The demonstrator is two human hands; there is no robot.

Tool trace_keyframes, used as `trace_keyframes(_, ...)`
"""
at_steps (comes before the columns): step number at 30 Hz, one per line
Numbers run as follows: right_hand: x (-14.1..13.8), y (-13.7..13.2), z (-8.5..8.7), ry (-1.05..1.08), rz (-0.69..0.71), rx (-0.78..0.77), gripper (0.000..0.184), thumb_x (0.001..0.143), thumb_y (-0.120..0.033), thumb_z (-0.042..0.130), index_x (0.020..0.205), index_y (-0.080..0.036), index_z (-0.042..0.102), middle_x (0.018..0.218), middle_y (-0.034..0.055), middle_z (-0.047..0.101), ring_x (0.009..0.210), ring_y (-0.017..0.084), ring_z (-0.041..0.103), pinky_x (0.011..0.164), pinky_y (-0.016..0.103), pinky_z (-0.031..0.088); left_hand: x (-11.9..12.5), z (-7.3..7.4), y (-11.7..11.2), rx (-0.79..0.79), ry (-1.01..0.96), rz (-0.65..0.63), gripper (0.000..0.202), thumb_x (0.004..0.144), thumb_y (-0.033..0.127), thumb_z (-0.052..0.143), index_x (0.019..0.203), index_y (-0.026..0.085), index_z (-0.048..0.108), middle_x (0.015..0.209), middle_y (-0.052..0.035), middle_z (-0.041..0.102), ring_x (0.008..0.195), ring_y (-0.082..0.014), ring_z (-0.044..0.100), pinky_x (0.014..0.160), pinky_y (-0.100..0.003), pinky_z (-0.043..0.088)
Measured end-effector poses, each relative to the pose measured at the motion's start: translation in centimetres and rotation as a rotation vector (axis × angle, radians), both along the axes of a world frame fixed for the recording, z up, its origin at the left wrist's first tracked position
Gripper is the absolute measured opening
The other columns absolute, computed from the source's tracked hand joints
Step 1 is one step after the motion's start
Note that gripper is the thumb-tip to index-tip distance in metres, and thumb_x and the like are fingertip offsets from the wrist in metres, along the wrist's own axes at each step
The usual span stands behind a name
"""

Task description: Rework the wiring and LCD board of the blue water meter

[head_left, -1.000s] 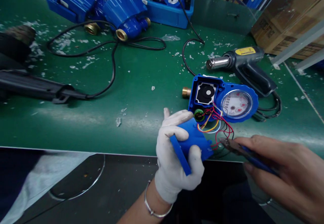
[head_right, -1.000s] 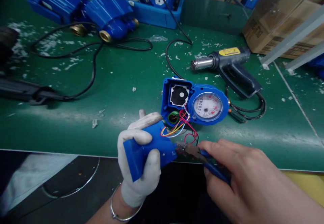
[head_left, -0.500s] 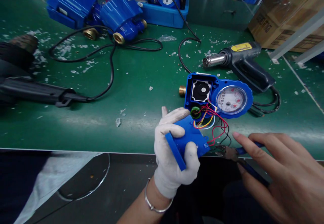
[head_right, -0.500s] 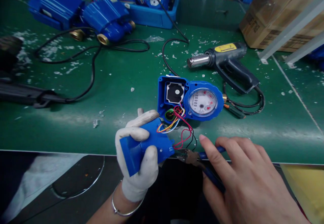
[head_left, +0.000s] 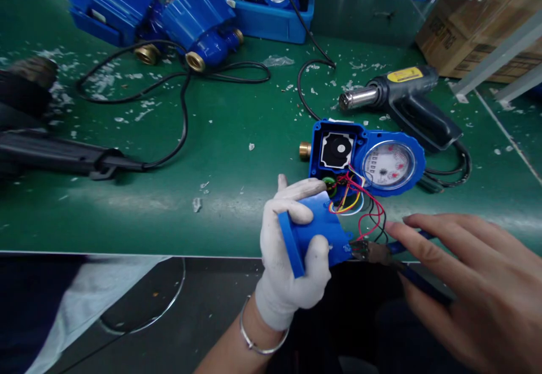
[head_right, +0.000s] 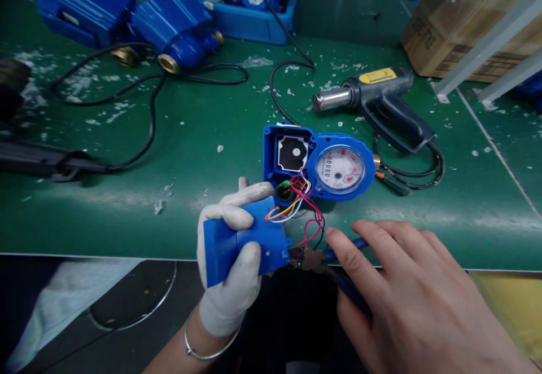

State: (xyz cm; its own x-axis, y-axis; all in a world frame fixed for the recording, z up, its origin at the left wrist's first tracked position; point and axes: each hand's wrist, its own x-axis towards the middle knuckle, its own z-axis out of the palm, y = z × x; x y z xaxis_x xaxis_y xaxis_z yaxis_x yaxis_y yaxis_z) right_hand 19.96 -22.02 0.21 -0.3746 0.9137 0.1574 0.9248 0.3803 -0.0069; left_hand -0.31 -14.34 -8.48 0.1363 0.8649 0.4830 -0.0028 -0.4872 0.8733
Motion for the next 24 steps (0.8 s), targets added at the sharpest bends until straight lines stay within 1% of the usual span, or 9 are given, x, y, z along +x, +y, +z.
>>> trace_keyframes(5, 0.6, 0.1, 0.7, -0.068, 0.036, 0.011, 0.038, 0.089, -0.029, 0.046, 0.126, -0.026, 0.055, 0.116, 0.0120, 0.057, 0.099, 0.030, 0.055, 0.073, 0.043, 0.046, 0.1, 0.1, 0.4, 0.012, 0.006, -0.033, 0.031, 0.073, 0.021, 0.062, 0.100, 0.023, 0.046, 0.119, -0.0116, 0.064, 0.114, -0.0313, 0.061, 0.116, -0.067, 0.012)
trace_keyframes(9, 0.5, 0.5, 1.0, -0.113, 0.069, 0.002, 0.037, 0.088, -0.029, 0.042, 0.122, -0.028, 0.056, 0.110, 0.0119, 0.059, 0.093, 0.032, 0.056, 0.067, 0.043, 0.045, 0.1, 0.2, 0.5, 0.029, 0.007, -0.041, 0.029, 0.073, 0.023, 0.063, 0.097, 0.023, 0.047, 0.116, -0.0110, 0.065, 0.111, -0.0311, 0.062, 0.116, -0.067, 0.015)
trace_keyframes(12, 0.3, 1.1, 1.3, -0.124, 0.093, 0.011, 0.037, 0.086, -0.027, 0.040, 0.120, -0.028, 0.056, 0.102, 0.0109, 0.059, 0.085, 0.031, 0.055, 0.063, 0.041, 0.042, 0.0, 0.2, 0.4, 0.031, 0.007, -0.054, 0.029, 0.073, 0.022, 0.063, 0.098, 0.023, 0.047, 0.116, -0.0116, 0.065, 0.112, -0.0314, 0.062, 0.115, -0.067, 0.016)
trace_keyframes(17, 0.2, 1.7, 1.4, -0.219, 0.183, -0.034, 0.040, 0.085, -0.028, 0.044, 0.124, -0.024, 0.053, 0.096, 0.0106, 0.055, 0.081, 0.029, 0.051, 0.062, 0.038, 0.036, -0.3, 0.3, 0.4, 0.006, -0.014, -0.082, 0.027, 0.074, 0.022, 0.062, 0.097, 0.022, 0.048, 0.115, -0.0125, 0.066, 0.111, -0.0316, 0.062, 0.115, -0.067, 0.018)
trace_keyframes(20, 0.2, 1.8, 1.3, -0.214, 0.192, -0.046, 0.039, 0.086, -0.027, 0.043, 0.123, -0.024, 0.053, 0.092, 0.0099, 0.054, 0.077, 0.027, 0.049, 0.063, 0.037, 0.034, -0.5, 0.3, 0.3, -0.028, -0.010, -0.090, 0.023, 0.078, 0.023, 0.060, 0.097, 0.023, 0.047, 0.116, -0.0117, 0.066, 0.111, -0.0309, 0.062, 0.114, -0.066, 0.021)
trace_keyframes(24, 0.2, 1.9, 1.1, -0.185, 0.211, -0.021, 0.034, 0.088, -0.025, 0.041, 0.118, -0.025, 0.056, 0.093, 0.0102, 0.055, 0.077, 0.026, 0.049, 0.061, 0.035, 0.030, -0.6, 0.4, 0.3, -0.072, -0.023, -0.111, 0.021, 0.080, 0.023, 0.058, 0.097, 0.023, 0.046, 0.116, -0.0119, 0.065, 0.112, -0.0313, 0.062, 0.113, -0.067, 0.025)
